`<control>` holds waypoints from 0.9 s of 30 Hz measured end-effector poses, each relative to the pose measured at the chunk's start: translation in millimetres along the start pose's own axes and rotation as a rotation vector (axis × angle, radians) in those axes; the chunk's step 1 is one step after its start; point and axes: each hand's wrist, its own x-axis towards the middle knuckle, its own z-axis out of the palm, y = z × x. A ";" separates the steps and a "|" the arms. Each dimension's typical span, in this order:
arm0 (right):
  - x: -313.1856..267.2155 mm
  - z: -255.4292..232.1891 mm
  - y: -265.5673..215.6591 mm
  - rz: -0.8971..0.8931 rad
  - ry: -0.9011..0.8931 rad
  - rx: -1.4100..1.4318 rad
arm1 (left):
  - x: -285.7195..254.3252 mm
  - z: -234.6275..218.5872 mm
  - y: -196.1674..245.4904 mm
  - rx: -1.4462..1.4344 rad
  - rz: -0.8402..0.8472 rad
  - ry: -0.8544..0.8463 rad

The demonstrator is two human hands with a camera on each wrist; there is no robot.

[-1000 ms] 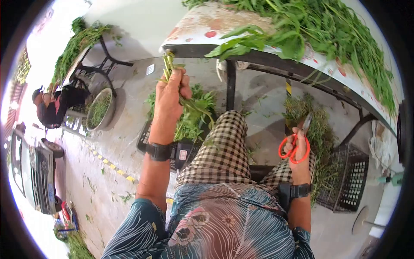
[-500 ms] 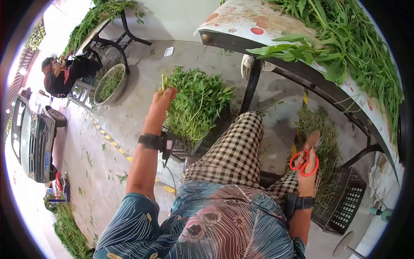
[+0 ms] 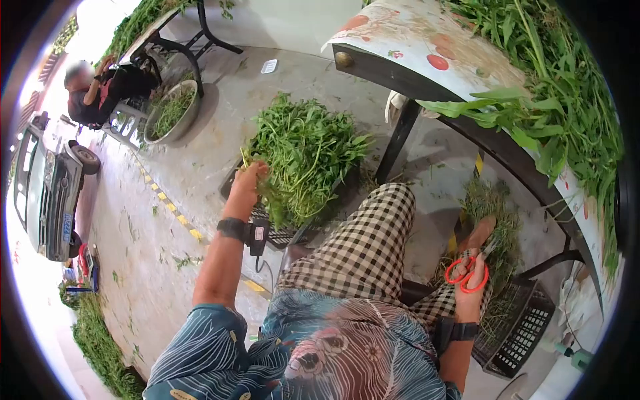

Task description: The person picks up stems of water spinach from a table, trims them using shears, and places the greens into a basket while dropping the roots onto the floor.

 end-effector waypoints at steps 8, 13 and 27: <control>7.1 -4.3 7.7 0.025 0.011 -0.059 | 40.4 -29.7 5.8 0.960 0.521 0.032; 7.8 -1.2 6.9 0.059 0.045 -0.062 | 23.4 -10.8 47.6 0.267 0.227 -0.052; 14.7 -8.9 13.2 0.117 0.148 -0.098 | 101.2 32.2 59.5 -0.836 0.219 -0.177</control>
